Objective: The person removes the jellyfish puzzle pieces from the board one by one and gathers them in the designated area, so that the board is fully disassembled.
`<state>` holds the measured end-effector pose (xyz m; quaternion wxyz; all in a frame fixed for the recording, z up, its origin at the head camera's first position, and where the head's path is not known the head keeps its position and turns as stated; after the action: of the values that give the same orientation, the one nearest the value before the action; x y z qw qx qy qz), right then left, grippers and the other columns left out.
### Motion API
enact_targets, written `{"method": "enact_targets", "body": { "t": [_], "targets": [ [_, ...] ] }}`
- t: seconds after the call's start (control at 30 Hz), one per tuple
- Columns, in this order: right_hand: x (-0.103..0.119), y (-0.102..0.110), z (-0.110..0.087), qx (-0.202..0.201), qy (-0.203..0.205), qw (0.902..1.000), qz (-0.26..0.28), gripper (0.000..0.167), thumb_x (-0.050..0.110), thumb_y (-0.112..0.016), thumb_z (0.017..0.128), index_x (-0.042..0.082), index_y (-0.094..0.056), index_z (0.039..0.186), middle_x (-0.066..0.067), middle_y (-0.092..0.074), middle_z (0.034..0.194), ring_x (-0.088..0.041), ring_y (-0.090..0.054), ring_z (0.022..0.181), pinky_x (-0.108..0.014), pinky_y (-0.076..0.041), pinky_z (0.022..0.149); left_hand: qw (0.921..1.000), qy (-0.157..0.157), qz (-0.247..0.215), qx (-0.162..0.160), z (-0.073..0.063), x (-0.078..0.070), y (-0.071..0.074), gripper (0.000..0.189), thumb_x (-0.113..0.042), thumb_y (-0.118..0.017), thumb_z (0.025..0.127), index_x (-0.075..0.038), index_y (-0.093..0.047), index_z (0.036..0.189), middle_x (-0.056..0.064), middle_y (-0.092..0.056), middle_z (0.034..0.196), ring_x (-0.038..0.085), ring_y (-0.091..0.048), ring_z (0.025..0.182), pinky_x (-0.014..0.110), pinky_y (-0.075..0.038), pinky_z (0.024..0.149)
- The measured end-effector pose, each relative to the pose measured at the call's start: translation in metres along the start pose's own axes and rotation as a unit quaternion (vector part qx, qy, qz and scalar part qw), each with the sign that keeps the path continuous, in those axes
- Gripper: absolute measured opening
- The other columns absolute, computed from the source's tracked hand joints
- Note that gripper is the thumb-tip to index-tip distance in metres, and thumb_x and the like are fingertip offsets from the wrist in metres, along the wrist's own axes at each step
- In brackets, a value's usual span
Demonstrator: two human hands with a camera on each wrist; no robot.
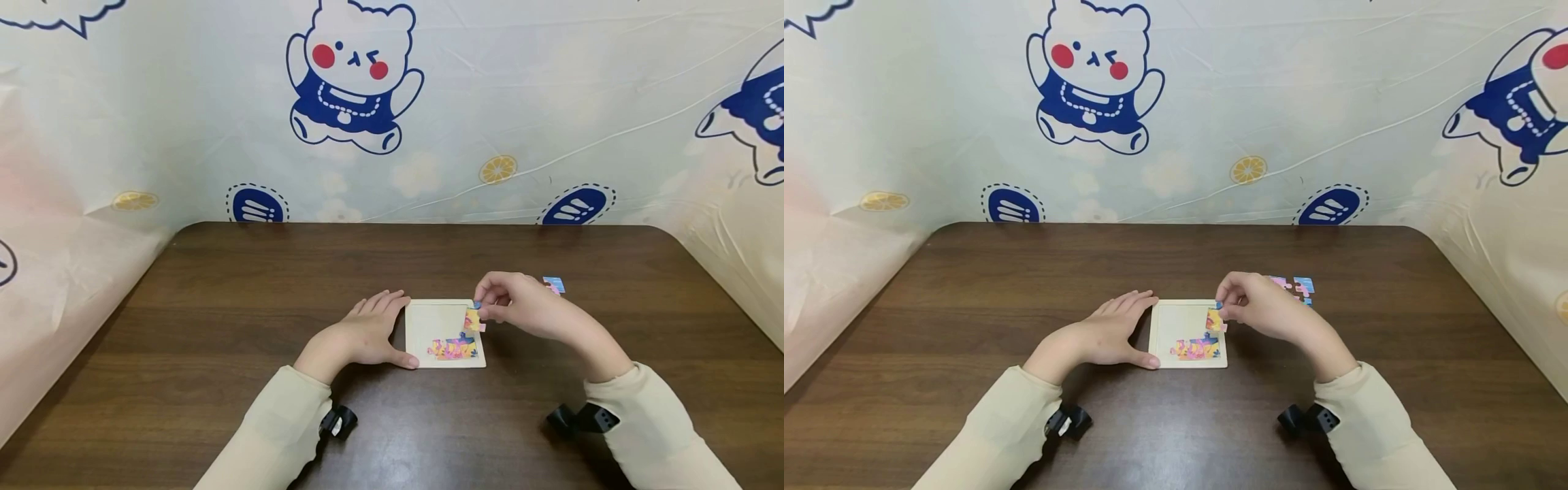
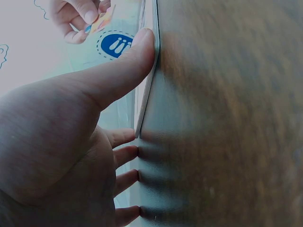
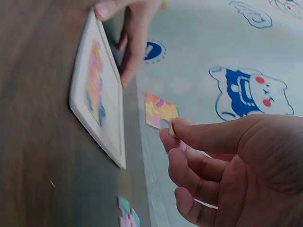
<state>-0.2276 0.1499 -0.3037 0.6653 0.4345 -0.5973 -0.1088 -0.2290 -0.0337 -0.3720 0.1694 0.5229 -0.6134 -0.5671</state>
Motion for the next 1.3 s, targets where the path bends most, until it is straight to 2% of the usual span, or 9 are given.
{"method": "enact_targets", "body": {
  "t": [0.27,0.47,0.73,0.97,1.13,1.3],
  "targets": [
    [-0.010,0.022,-0.005,-0.027,-0.007,0.9996,-0.007,0.012,0.001,-0.070,0.090,0.002,-0.061,0.099,-0.006,-0.065,0.081,-0.020,-0.057,0.070,-0.028,-0.049,0.058,1.0000,-0.001,-0.001,0.000,-0.001,-0.001,0.001,0.107,-0.058,-0.077,0.079,-0.013,-0.020,0.158,0.003,-0.013,0.165,0.025,-0.007,0.151,0.049,-0.008,0.120],
    [-0.020,0.028,-0.006,-0.024,-0.019,0.9995,-0.005,0.013,0.000,-0.069,0.090,-0.001,-0.060,0.099,-0.010,-0.066,0.081,-0.024,-0.058,0.068,-0.028,-0.050,0.056,1.0000,-0.001,0.003,-0.001,0.000,0.000,0.000,0.108,-0.058,-0.076,0.079,-0.013,-0.020,0.158,0.002,-0.013,0.165,0.025,-0.007,0.151,0.048,-0.009,0.120],
    [-0.033,0.026,-0.004,-0.002,-0.039,0.9991,-0.019,0.013,0.001,-0.070,0.090,-0.003,-0.062,0.100,-0.005,-0.068,0.082,-0.021,-0.060,0.071,-0.034,-0.052,0.062,1.0000,-0.001,0.005,0.002,0.001,0.003,-0.002,0.109,-0.061,-0.075,0.078,-0.015,-0.018,0.159,0.001,-0.012,0.165,0.023,-0.006,0.151,0.048,-0.008,0.120],
    [-0.044,0.023,-0.002,0.018,-0.058,0.9974,-0.039,0.010,0.002,-0.072,0.088,0.000,-0.065,0.096,-0.001,-0.066,0.077,-0.016,-0.055,0.069,-0.030,-0.046,0.061,1.0000,-0.004,0.002,0.003,-0.004,-0.003,0.002,0.106,-0.058,-0.076,0.080,-0.012,-0.020,0.158,0.004,-0.013,0.165,0.026,-0.007,0.151,0.049,-0.009,0.120],
    [-0.053,0.017,0.001,0.030,-0.072,0.9957,-0.050,0.012,0.004,-0.074,0.087,0.001,-0.065,0.095,0.000,-0.061,0.072,-0.015,-0.053,0.065,-0.031,-0.045,0.060,1.0000,-0.002,0.002,0.005,-0.005,-0.004,0.003,0.106,-0.057,-0.076,0.080,-0.011,-0.020,0.158,0.005,-0.014,0.164,0.026,-0.007,0.151,0.048,-0.009,0.120],
    [-0.058,0.013,0.004,0.027,-0.081,0.9945,-0.060,0.012,0.003,-0.074,0.087,0.000,-0.065,0.094,-0.002,-0.061,0.076,-0.016,-0.053,0.066,-0.031,-0.047,0.061,1.0000,0.002,0.004,0.007,-0.004,-0.002,0.002,0.106,-0.058,-0.075,0.081,-0.013,-0.019,0.159,0.003,-0.012,0.165,0.025,-0.006,0.151,0.047,-0.008,0.120]
  ]
}}
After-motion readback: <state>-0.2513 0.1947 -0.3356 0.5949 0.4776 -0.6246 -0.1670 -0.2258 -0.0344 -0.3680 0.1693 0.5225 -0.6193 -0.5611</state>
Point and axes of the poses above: each hand's wrist, its own z-axis towards the middle knuckle, its own y-axis out of the back of the hand, x = y × z, the point moved 9 cm from there along z, towards the middle knuckle
